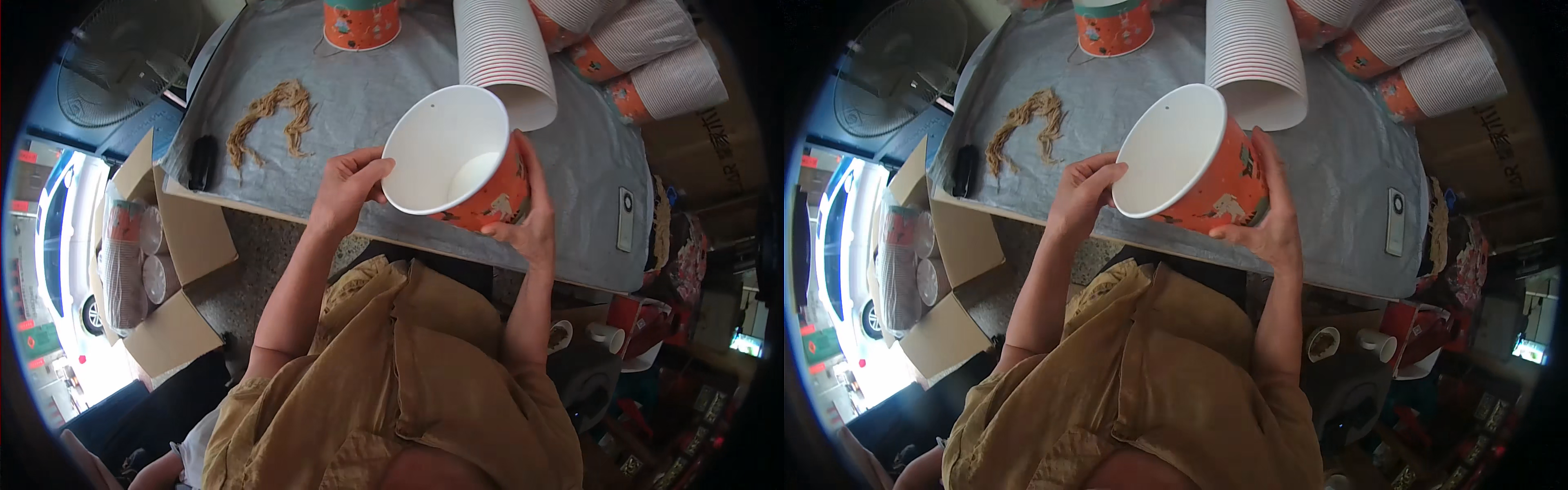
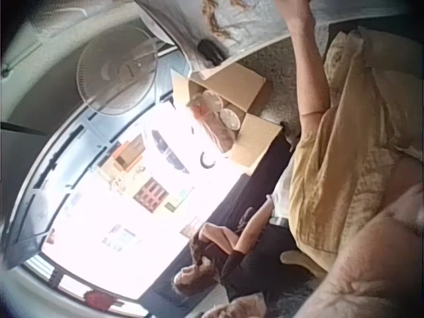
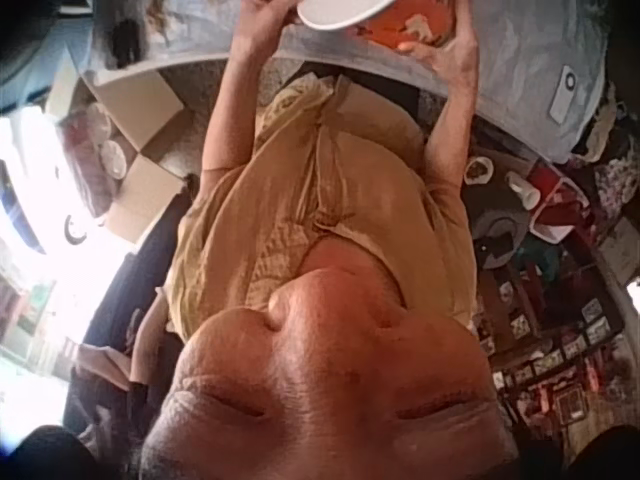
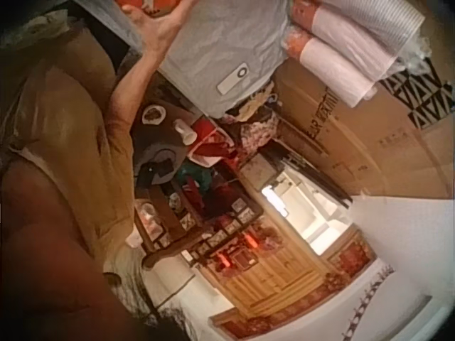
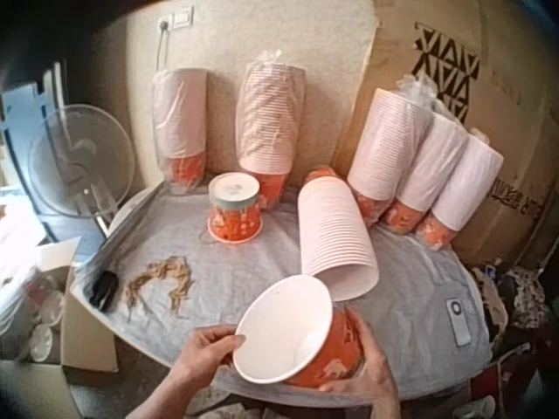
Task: The person removes the plastic wrapper from a stack of paper buckets, separates a single bucket, and attaches a string handle to it by hand.
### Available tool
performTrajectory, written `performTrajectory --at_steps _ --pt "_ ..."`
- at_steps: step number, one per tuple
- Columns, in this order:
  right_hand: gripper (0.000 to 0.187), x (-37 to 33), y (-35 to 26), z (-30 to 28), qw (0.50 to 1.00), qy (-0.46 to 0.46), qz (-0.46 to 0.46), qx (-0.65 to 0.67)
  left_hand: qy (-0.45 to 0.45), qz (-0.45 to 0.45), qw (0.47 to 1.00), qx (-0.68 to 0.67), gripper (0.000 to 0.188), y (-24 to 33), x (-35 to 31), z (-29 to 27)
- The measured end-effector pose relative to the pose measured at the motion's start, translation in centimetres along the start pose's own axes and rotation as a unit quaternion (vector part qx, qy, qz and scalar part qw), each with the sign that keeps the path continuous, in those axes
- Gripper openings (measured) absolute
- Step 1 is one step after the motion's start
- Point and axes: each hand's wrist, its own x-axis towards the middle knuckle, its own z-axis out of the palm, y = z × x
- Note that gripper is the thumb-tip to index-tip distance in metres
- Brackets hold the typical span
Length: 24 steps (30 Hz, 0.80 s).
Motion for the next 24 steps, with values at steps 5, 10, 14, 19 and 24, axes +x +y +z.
performTrajectory --at_steps 5,10,14,19,24 --pt "0.129 0.6 0.6 2.3 0.997 -0.023 0.075 0.016 0.005 -0.052 0.996 -0.069 0.031 -3.0 0.5 -3.0" --pt "0.122 1.8 0.4 3.0 0.994 -0.011 0.108 0.03 0.055 -0.045 0.997 -0.017 0.042 -2.7 -0.1 -3.2" --pt "0.121 2.7 -0.5 3.6 0.991 -0.002 0.135 0.012 0.112 0.165 0.963 0.179 0.033 -1.0 -1.0 -2.9" --pt "0.117 3.4 -0.6 4.4 0.984 -0.003 0.175 0.032 0.009 0.24 0.95 0.198 0.03 0.8 -1.0 -2.4" --pt "0.111 3.4 -1.1 5.6 0.986 0.001 0.165 -0.008 -0.059 0.111 0.986 0.107 0.033 3.2 -0.6 -1.2"
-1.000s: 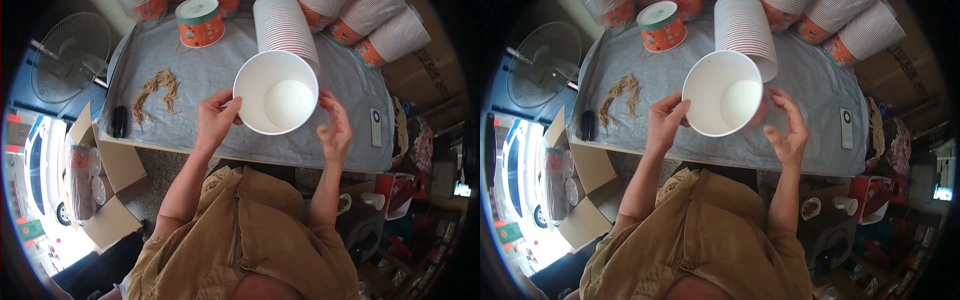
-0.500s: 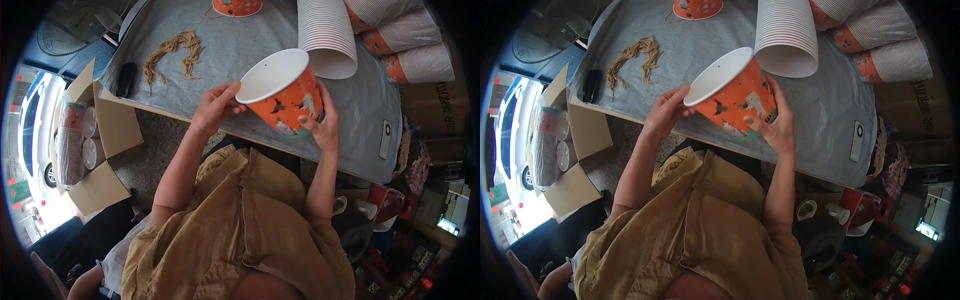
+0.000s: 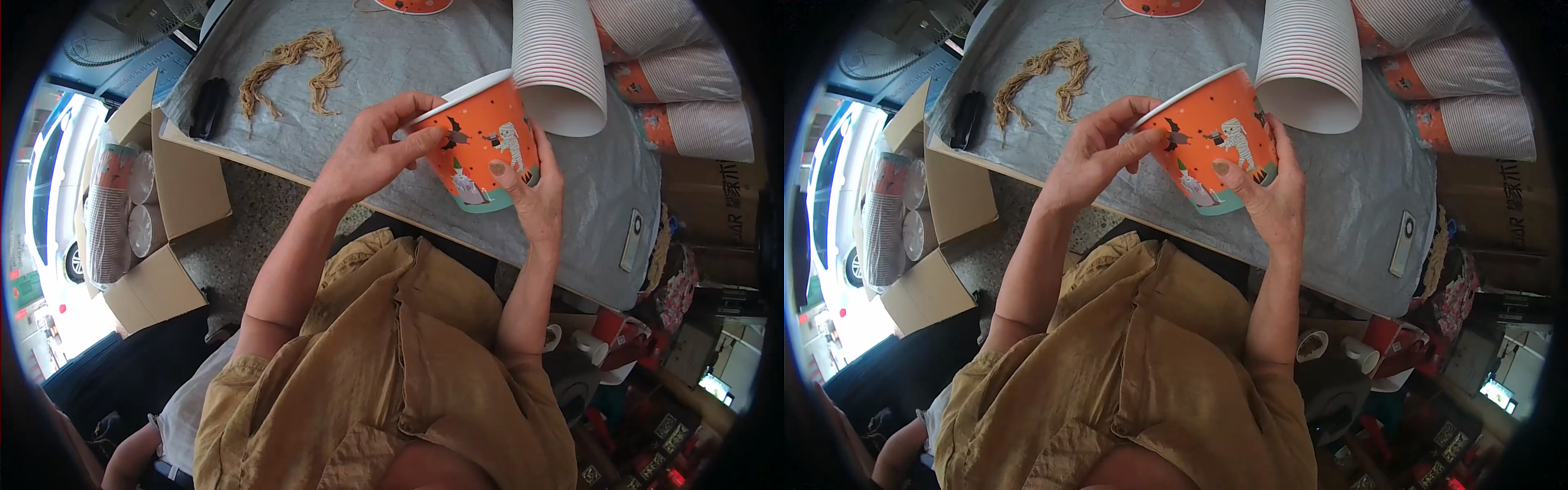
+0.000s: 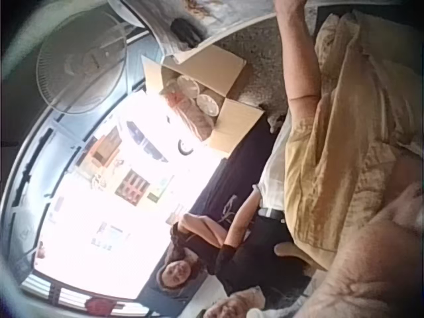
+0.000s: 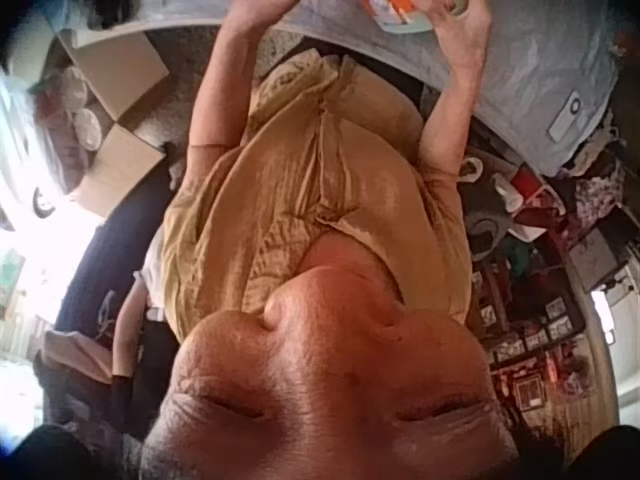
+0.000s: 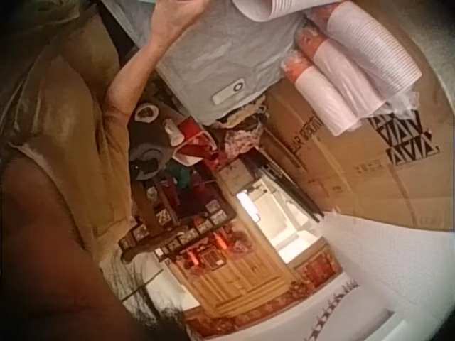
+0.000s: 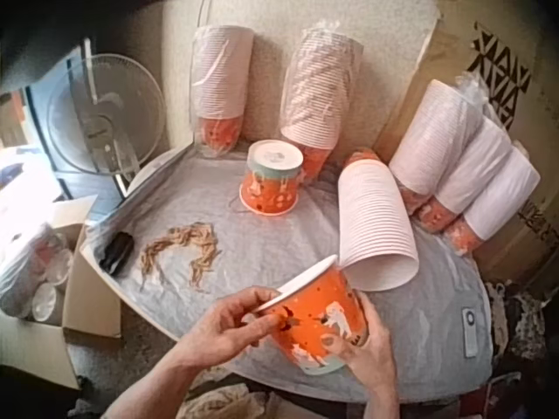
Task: The person removes the plastic wrapper from a stack of paper buckets, separates a single bucket, and attaches a string handle to it by hand.
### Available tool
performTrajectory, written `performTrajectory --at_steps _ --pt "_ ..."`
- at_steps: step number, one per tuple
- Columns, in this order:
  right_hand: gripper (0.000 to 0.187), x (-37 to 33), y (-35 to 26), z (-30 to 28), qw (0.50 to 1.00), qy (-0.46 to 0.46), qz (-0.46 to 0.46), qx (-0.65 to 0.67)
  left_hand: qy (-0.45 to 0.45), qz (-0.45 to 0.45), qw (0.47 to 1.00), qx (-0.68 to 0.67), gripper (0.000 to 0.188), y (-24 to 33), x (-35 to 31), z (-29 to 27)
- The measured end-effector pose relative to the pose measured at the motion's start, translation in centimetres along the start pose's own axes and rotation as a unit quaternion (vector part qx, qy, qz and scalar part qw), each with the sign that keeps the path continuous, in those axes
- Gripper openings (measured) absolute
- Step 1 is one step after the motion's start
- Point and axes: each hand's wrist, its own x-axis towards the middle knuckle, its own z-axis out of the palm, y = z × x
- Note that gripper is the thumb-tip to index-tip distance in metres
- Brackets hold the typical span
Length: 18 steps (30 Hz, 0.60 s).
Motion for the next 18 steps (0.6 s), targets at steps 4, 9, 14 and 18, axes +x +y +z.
performTrajectory --at_steps 4,9,14,18 --pt "0.101 0.0 -0.2 0.4 0.995 0.019 -0.03 -0.089 -0.011 -0.039 0.998 -0.043 0.032 0.1 0.2 -0.6" --pt "0.075 -0.8 -2.1 2.4 0.897 0.124 -0.264 -0.331 -0.003 -0.088 0.993 -0.072 0.031 0.0 -0.2 -1.0" --pt "0.051 -0.2 -2.5 5.1 0.901 0.057 -0.312 -0.298 -0.04 -0.101 0.985 -0.137 0.031 0.5 -0.5 -1.2" --pt "0.052 -0.1 -3.1 5.1 0.902 0.052 -0.299 -0.306 -0.039 -0.119 0.982 -0.141 0.03 0.6 -0.5 -1.0"
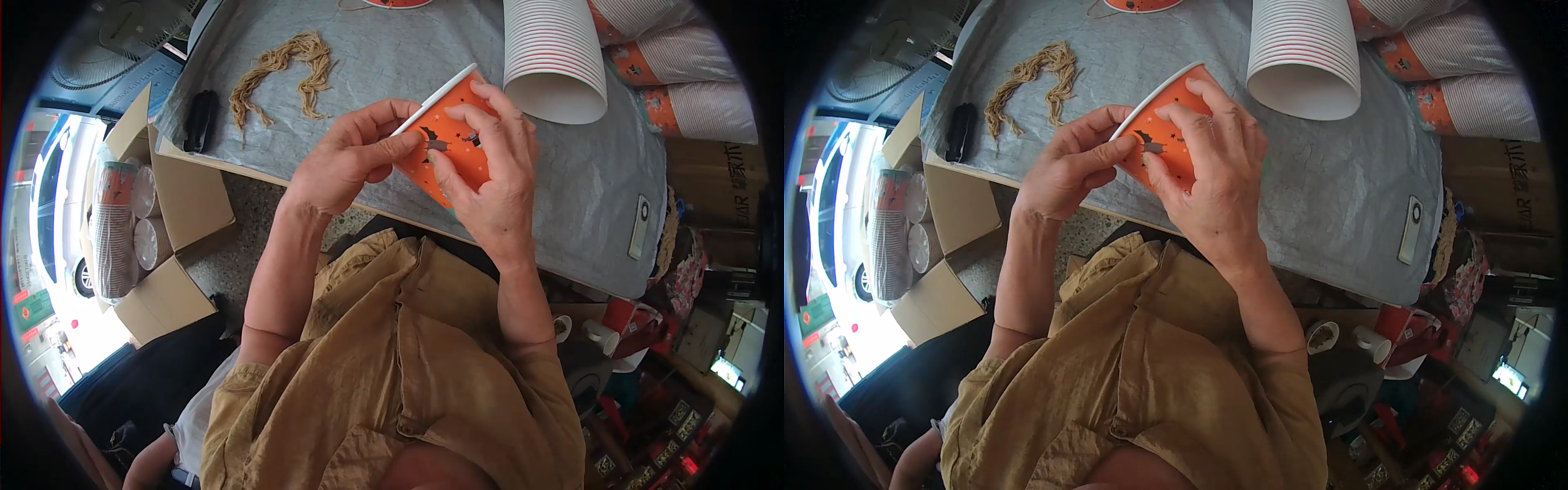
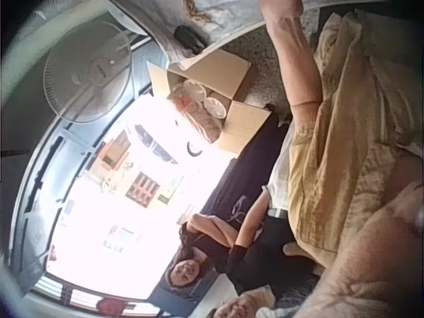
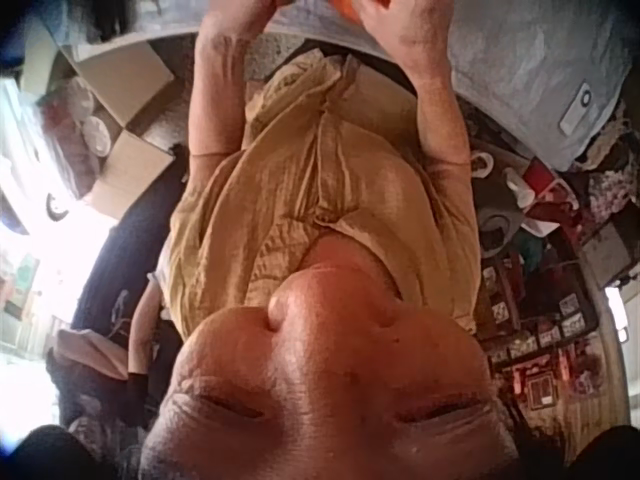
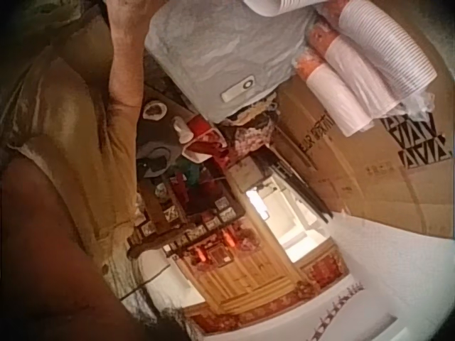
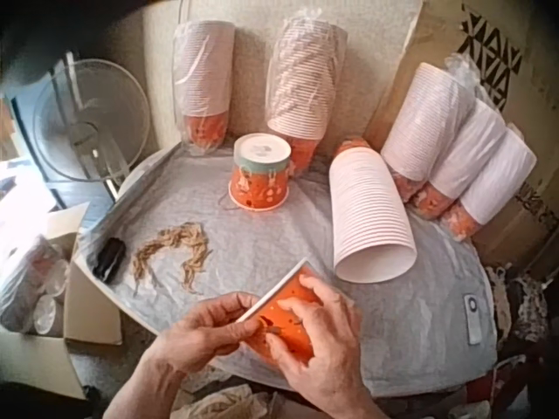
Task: The person removes the plastic wrapper from a stack of paper buckets, separates a single bucket, and attaches a string handle to it by hand.
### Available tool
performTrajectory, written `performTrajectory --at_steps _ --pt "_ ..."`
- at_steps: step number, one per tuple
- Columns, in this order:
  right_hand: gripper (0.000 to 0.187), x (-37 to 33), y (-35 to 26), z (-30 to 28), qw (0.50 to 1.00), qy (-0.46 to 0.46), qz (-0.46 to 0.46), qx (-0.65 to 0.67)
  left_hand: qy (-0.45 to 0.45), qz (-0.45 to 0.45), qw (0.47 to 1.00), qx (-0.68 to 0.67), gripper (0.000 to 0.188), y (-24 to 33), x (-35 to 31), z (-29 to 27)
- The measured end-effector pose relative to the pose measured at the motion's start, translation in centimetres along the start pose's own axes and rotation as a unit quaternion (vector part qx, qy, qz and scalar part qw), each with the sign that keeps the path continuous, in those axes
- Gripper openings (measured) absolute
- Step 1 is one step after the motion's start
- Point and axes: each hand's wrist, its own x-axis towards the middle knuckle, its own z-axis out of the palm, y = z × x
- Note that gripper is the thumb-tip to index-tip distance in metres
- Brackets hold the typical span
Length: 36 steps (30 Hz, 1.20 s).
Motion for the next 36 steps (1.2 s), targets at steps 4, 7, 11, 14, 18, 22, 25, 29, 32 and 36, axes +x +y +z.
performTrajectory --at_steps 4,7,11,14,18,22,25,29,32,36 --pt "0.052 0.1 -0.3 0.3 1.0 -0.003 -0.005 -0.003 -0.021 -0.003 1.0 -0.011 0.034 0.1 -0.2 -0.3" --pt "0.053 0.0 -0.4 0.2 1.0 -0.004 -0.009 -0.004 -0.032 -0.007 0.999 -0.021 0.036 -0.2 -0.1 -0.5" --pt "0.044 -0.1 -0.8 0.2 1.0 -0.002 -0.002 -0.012 -0.045 -0.002 0.999 -0.019 0.034 -0.3 -0.2 -0.6" --pt "0.031 -0.2 -0.1 -0.2 0.999 -0.014 -0.043 0.012 -0.044 0.006 0.999 -0.017 0.032 -0.5 -0.4 -0.8" --pt "0.021 -1.0 1.6 -0.9 0.968 0.031 0.013 0.25 -0.038 0.017 0.999 0.008 0.031 0.0 -0.5 -0.1" --pt "0.018 -1.6 1.5 -0.5 0.949 0.13 0.046 0.284 0.01 0.078 0.996 0.052 0.026 -0.2 -0.4 1.3" --pt "0.015 -2.8 2.7 -1.0 0.932 0.202 0.078 0.291 0.046 0.203 0.959 0.191 0.022 0.5 -0.3 2.4" --pt "0.01 -6.1 5.5 0.3 0.928 0.196 0.167 0.268 0.105 0.365 0.791 0.48 0.014 1.6 1.8 2.8" --pt "0.009 -8.5 7.0 2.4 0.931 0.14 0.219 0.256 0.111 0.384 0.754 0.521 0.019 0.4 4.6 1.8" --pt "0.01 -9.6 6.5 3.6 0.943 0.067 0.244 0.218 0.127 0.411 0.715 0.551 0.031 -0.8 4.7 1.7"
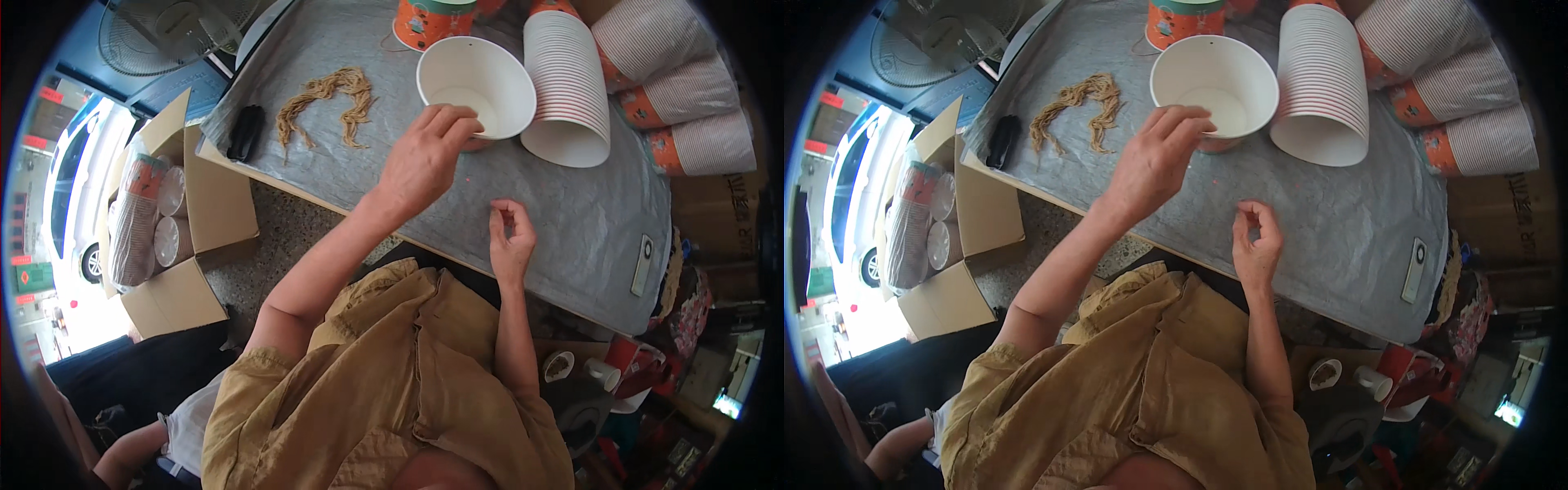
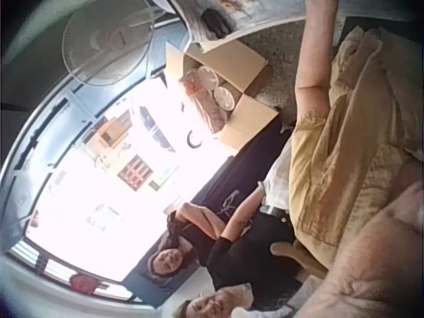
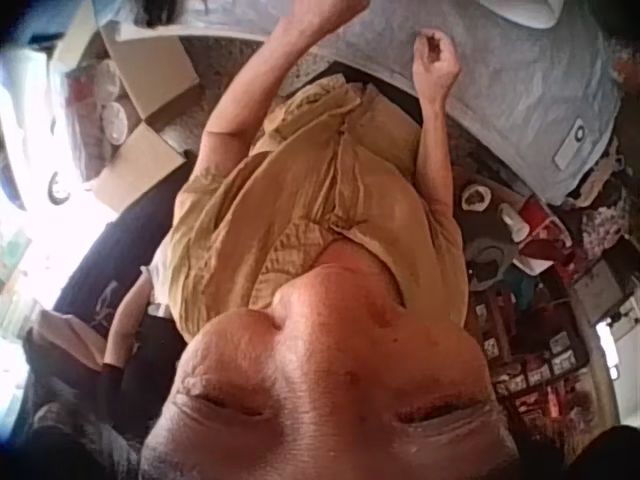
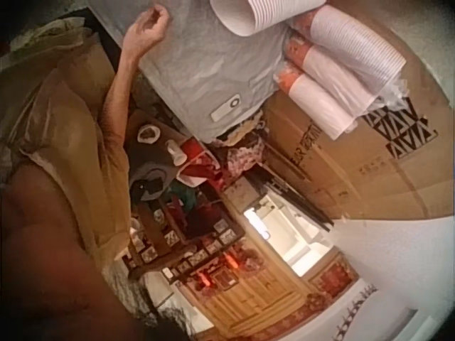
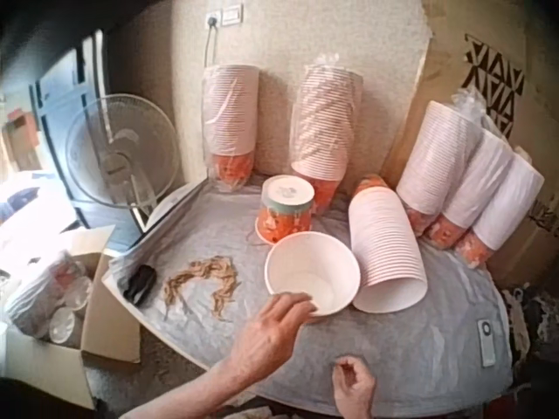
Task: The person removes the plastic wrapper from a stack of paper buckets, separates a single bucket, and attaches a string handle to it by hand.
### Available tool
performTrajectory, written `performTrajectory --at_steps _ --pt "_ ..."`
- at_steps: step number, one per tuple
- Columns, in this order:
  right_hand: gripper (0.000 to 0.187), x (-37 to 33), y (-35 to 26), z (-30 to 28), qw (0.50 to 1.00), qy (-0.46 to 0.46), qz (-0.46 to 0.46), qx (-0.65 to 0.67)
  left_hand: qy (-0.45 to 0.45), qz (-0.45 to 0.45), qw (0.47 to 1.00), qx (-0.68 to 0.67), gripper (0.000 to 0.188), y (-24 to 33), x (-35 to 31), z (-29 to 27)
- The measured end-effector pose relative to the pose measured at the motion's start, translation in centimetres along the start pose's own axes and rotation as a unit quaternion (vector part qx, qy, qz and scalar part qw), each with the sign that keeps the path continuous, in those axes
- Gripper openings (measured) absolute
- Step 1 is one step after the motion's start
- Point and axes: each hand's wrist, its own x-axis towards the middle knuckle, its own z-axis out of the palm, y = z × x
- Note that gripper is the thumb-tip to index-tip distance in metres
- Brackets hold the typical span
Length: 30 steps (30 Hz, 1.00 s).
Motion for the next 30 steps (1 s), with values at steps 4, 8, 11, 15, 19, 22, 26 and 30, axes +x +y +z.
performTrajectory --at_steps 4,8,11,15,19,22,26,30 --pt "0.014 0.7 0.4 0.7 0.998 -0.025 0.019 -0.05 0.069 0.014 0.998 0.004 0.039 1.8 -3.2 -0.7" --pt "0.02 3.2 0.3 2.5 0.996 -0.062 -0.016 -0.06 -0.031 -0.106 0.993 -0.042 0.026 1.1 -9.0 -1.3" --pt "0.036 4.8 0.1 4.1 0.981 -0.116 -0.09 -0.129 0.017 -0.205 0.977 -0.055 0.02 -1.9 -10.8 -2.6" --pt "0.042 4.6 -0.2 5.8 0.966 -0.119 -0.171 -0.154 0.058 -0.292 0.952 -0.066 0.015 -5.6 -8.3 -3.9" --pt "0.034 3.5 0.1 6.4 0.973 -0.095 -0.163 -0.131 0.072 -0.218 0.972 0.046 0.014 -9.5 -5.7 -2.6" --pt "0.027 3.0 -0.5 6.9 0.976 -0.111 -0.149 -0.115 0.077 -0.207 0.96 0.174 0.016 -12.0 -4.3 -1.2" --pt "0.016 3.4 -0.2 8.6 0.984 -0.115 -0.115 -0.074 0.062 -0.231 0.955 0.175 0.011 -13.8 -4.2 -0.6" --pt "0.012 5.7 -2.0 12.2 0.99 -0.131 0.008 0.06 0.076 -0.24 0.958 0.139 0.009 -13.7 -4.6 -0.8"
